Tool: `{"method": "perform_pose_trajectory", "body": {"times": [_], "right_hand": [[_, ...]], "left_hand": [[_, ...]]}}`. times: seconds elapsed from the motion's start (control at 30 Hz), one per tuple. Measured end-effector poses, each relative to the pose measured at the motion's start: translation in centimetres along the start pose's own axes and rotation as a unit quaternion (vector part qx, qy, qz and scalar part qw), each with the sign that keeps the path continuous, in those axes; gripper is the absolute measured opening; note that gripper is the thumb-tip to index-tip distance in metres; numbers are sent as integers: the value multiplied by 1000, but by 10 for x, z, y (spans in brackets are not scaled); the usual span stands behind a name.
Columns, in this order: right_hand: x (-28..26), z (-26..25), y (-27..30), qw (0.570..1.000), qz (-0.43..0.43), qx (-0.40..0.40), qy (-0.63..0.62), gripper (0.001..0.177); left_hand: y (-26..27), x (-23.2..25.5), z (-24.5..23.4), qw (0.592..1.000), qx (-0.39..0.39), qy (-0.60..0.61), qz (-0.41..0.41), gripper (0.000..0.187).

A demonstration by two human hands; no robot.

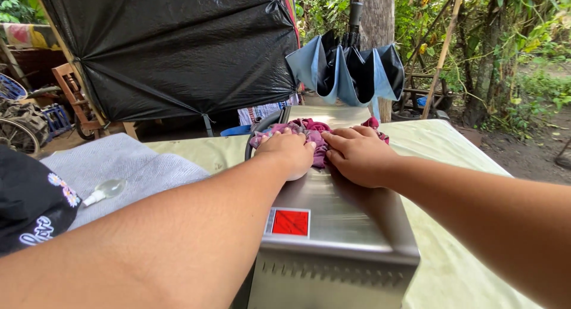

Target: Wiping the exterior surfaces and power cord of a toaster oven with a cloth.

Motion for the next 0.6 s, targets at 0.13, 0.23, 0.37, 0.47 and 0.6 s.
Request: {"method": "perform_pose_trajectory", "body": {"times": [0.13, 0.23, 0.37, 0.47, 0.6], "right_hand": [[-5, -11, 22, 1000, -2, 0, -5, 54], [-9, -19, 33, 1000, -3, 0, 3, 52], [-7, -24, 46, 1000, 5, -5, 4, 52], [-12, -29, 54, 1000, -7, 2, 5, 50], [-26, -52, 65, 999, 48, 15, 17, 47]], "left_hand": [[20, 13, 5, 1000, -5, 0, -4, 57], [29, 18, 7, 1000, 3, 8, -3, 57], [36, 27, 10, 1000, 8, 9, 4, 58], [43, 30, 11, 1000, 14, 12, 5, 58], [51, 31, 11, 998, 45, 36, -5, 56]]}}
Point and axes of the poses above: each hand's wrist, its own y-axis away from the middle knuckle, its own z-axis out of the palm, x = y × z, the point moved 8 cm from there along -y, towards the middle knuckle, and after that the axes turned 11 degrees about x, right-handed, at the moved point
